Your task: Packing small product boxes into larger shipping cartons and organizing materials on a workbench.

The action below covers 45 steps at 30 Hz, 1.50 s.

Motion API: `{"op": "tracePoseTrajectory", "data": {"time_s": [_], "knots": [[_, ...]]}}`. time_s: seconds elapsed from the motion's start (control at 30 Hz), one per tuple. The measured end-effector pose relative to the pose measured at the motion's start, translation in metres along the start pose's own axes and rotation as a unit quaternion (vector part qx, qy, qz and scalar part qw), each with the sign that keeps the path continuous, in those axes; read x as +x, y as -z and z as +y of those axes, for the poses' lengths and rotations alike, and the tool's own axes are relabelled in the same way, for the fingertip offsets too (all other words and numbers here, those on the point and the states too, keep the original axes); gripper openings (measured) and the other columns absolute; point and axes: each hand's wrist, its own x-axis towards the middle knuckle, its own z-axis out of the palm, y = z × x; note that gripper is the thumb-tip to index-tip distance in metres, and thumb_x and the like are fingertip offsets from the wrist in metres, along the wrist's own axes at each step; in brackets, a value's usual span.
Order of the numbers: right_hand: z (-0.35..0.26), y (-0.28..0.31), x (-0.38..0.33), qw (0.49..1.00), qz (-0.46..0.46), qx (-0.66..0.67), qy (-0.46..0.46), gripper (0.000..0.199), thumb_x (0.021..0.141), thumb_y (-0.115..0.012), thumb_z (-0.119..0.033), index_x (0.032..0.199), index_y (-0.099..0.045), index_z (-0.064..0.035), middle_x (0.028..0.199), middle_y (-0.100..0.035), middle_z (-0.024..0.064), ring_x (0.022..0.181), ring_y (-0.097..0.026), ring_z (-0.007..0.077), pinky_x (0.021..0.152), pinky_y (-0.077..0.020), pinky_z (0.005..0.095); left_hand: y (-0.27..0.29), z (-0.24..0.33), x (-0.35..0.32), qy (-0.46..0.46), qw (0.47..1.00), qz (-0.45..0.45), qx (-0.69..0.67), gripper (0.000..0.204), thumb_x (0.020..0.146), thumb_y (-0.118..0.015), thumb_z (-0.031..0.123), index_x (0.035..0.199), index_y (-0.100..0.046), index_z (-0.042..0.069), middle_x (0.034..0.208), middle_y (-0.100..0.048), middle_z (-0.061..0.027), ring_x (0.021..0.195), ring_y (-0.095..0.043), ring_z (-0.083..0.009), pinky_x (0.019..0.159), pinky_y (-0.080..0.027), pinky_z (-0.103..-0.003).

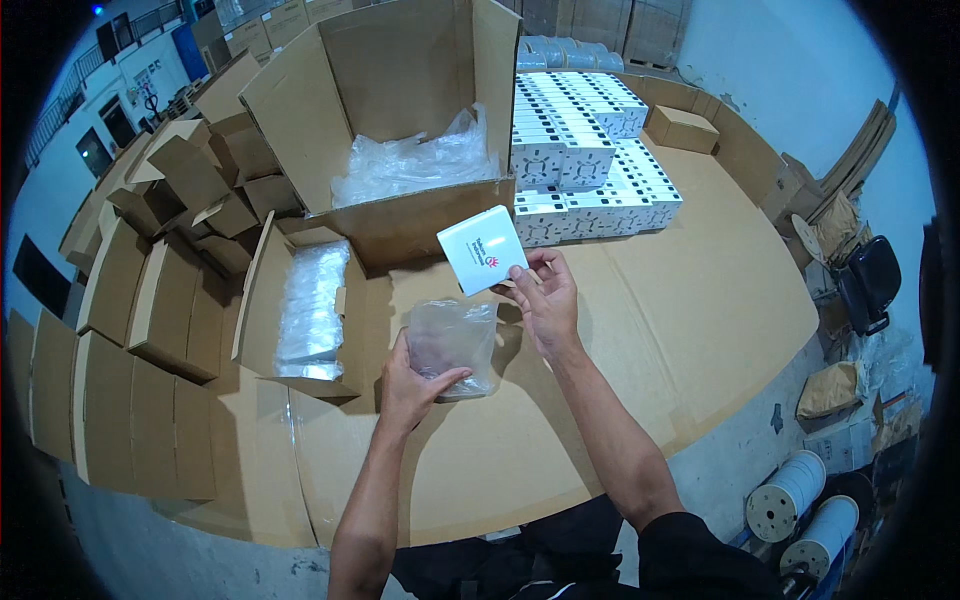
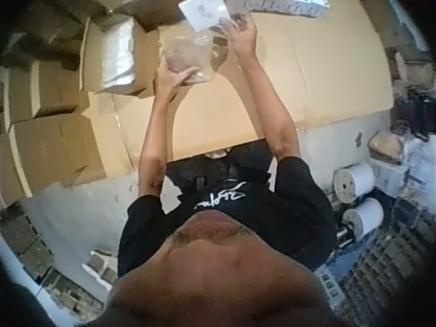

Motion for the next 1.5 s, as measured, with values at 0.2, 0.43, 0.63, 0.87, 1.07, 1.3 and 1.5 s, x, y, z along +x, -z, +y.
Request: {"op": "tracePoseTrajectory", "data": {"time_s": [0.2,0.43,0.63,0.87,1.07,1.3,1.5], "knots": [[0.001,0.006,0.000,0.999,-0.046,-0.002,-0.006,0.022,0.096,-0.066,0.001,0.114,-0.052,-0.0005,0.106,-0.063,0.0098,0.099,-0.066,0.0178,0.086,-0.0622,0.0359,-0.001,-0.001,0.001,-0.014,1.000,0.011,0.003,0.073,0.066,-0.097,0.022,0.123,-0.055,0.002,0.116,-0.070,-0.0139,0.107,-0.068,-0.0221,0.094,-0.055,-0.038],[-0.003,0.014,0.001,0.995,-0.084,-0.046,-0.039,0.022,0.094,-0.069,0.000,0.112,-0.055,-0.0010,0.102,-0.065,0.0086,0.096,-0.065,0.0155,0.086,-0.0575,0.0311,0.000,-0.005,0.001,-0.015,1.000,0.023,-0.003,0.072,0.067,-0.096,0.023,0.121,-0.055,0.002,0.113,-0.070,-0.0135,0.105,-0.068,-0.0223,0.092,-0.055,-0.038],[-0.007,0.014,-0.001,0.990,-0.105,-0.041,-0.081,0.023,0.093,-0.071,-0.001,0.110,-0.055,-0.0016,0.102,-0.061,0.0073,0.095,-0.063,0.0134,0.087,-0.0569,0.0298,0.000,-0.005,0.001,-0.019,1.000,0.018,-0.002,0.066,0.068,-0.095,0.022,0.117,-0.056,0.002,0.110,-0.070,-0.0130,0.102,-0.068,-0.0212,0.090,-0.055,-0.037],[0.000,0.017,0.000,0.982,-0.151,-0.095,-0.067,0.023,0.093,-0.070,-0.001,0.109,-0.054,-0.0023,0.105,-0.058,0.0057,0.094,-0.060,0.0116,0.081,-0.0554,0.0278,0.000,-0.005,0.001,-0.004,1.000,0.016,-0.011,0.062,0.070,-0.095,0.020,0.115,-0.056,0.001,0.105,-0.070,-0.0113,0.098,-0.067,-0.0185,0.087,-0.055,-0.035],[-0.011,0.011,-0.004,0.966,-0.169,-0.126,-0.146,0.021,0.095,-0.068,-0.003,0.110,-0.054,-0.0032,0.105,-0.058,0.0049,0.096,-0.058,0.0104,0.079,-0.0523,0.0268,-0.007,-0.007,0.002,0.002,0.996,0.022,-0.089,0.042,0.089,-0.081,0.023,0.116,-0.059,-0.001,0.103,-0.069,-0.0083,0.093,-0.065,-0.0139,0.084,-0.053,-0.030],[-0.005,0.001,-0.008,0.972,-0.136,-0.145,-0.126,0.032,0.097,-0.068,-0.008,0.125,-0.054,0.0011,0.118,-0.063,0.0099,0.105,-0.061,0.0132,0.086,-0.0522,0.0265,-0.012,-0.020,0.025,0.042,0.985,0.053,-0.157,0.025,0.103,-0.064,0.022,0.113,-0.064,-0.001,0.097,-0.069,-0.0041,0.088,-0.062,-0.0087,0.079,-0.051,-0.027],[-0.001,-0.011,-0.020,0.952,-0.118,-0.184,-0.213,0.040,0.097,-0.070,-0.012,0.131,-0.058,0.0055,0.114,-0.071,0.0116,0.098,-0.066,0.0129,0.082,-0.0539,0.0263,-0.014,-0.020,0.033,0.028,0.978,0.101,-0.182,0.027,0.103,-0.064,0.024,0.114,-0.064,-0.001,0.099,-0.069,-0.0043,0.087,-0.062,-0.0093,0.079,-0.051,-0.027]]}}
